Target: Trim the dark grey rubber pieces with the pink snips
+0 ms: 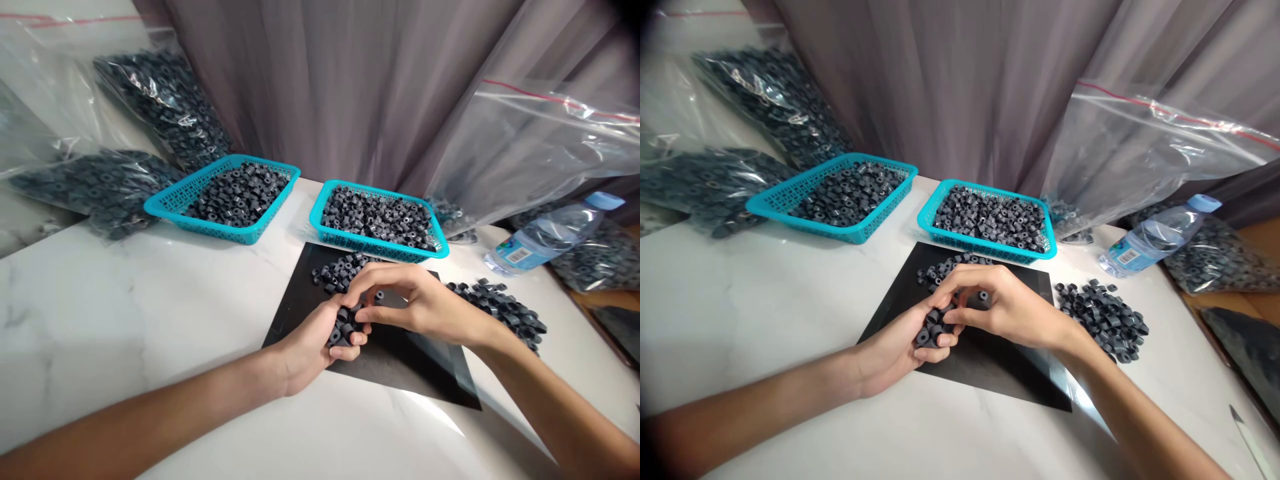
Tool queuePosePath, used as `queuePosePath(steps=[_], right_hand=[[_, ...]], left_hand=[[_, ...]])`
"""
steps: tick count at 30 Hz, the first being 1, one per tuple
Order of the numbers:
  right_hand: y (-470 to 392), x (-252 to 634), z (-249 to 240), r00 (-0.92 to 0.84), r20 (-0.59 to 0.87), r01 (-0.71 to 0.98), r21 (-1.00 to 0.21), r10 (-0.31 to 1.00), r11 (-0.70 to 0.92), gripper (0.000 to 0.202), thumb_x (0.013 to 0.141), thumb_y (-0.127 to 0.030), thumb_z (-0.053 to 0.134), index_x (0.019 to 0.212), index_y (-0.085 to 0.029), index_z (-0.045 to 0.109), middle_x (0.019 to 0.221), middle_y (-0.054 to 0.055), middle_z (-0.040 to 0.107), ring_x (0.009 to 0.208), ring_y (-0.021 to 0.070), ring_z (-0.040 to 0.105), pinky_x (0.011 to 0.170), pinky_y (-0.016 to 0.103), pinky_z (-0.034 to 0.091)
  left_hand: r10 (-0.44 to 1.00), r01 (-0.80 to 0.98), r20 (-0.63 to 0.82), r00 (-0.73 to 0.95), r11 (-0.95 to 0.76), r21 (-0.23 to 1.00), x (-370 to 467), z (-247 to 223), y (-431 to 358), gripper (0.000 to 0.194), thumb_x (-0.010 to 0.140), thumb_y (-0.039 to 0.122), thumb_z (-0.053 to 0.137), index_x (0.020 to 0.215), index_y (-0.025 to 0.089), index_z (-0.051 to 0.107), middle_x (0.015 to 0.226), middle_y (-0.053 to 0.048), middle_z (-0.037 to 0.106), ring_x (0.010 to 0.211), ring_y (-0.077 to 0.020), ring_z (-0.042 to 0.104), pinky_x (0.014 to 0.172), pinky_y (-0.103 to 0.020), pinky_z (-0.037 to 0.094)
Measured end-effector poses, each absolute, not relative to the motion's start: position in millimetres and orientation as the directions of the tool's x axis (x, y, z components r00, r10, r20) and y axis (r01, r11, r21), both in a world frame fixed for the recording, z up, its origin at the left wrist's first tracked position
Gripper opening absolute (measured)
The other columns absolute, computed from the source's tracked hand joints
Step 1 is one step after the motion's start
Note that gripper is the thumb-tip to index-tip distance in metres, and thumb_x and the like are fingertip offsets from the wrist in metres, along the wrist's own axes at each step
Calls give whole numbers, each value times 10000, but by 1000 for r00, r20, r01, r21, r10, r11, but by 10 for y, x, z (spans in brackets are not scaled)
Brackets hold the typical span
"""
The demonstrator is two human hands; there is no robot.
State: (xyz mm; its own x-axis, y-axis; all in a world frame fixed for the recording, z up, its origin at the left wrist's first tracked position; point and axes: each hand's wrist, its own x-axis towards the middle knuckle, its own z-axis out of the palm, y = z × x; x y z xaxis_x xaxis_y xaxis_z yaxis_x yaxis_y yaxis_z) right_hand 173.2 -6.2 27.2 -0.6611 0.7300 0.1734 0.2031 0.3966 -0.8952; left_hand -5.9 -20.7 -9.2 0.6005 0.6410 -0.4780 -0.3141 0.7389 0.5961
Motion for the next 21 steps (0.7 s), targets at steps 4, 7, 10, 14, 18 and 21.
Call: queuePosePath(steps=[4,7,10,14,18,21], right_hand=[[-69,1756,301,-656,163,153,-927,737,341,180,912,-254,731,1089,-226,752,1112,57,693,997,198,667,864,344,582],[-16,1840,298,-568,168,163,-937,806,310,178,933,-341,703,1032,-197,736,1041,72,717,916,205,686,781,340,588],[96,2002,255,-422,225,407,-818,878,405,189,957,-371,655,998,-197,718,1004,67,725,886,204,676,755,326,554],[216,2191,158,-428,138,745,-506,893,435,169,935,-358,666,1005,-209,704,981,59,707,838,205,645,715,325,508],[217,2195,68,-483,-9,759,-503,876,413,243,904,-385,719,1059,-202,678,979,52,697,825,194,637,700,306,497],[206,2143,2,-523,-34,723,-547,852,422,215,902,-338,722,1056,-199,667,954,38,693,798,176,632,677,285,489]], left_hand=[[637,-320,-486,599,747,583,-58,-77,-201,245,1006,217,389,813,151,525,719,10,458,507,-36,429,379,-116,159],[638,-282,-524,565,745,604,-60,-83,-196,297,1017,248,378,810,128,553,740,-15,497,513,-34,422,380,-124,162],[637,-259,-525,564,740,620,-71,-108,-197,337,1026,301,394,809,118,576,735,-17,506,514,-34,408,385,-127,181],[624,-226,-505,597,735,640,-93,-129,-202,315,996,369,483,847,128,619,735,-20,533,535,-51,431,386,-133,189],[622,-196,-496,607,721,664,-101,-114,-201,312,969,413,530,894,135,651,763,-38,590,566,-73,479,385,-142,212],[613,-175,-500,612,722,670,-101,-101,-198,327,968,434,526,900,140,651,780,-49,621,565,-74,498,375,-141,205]])
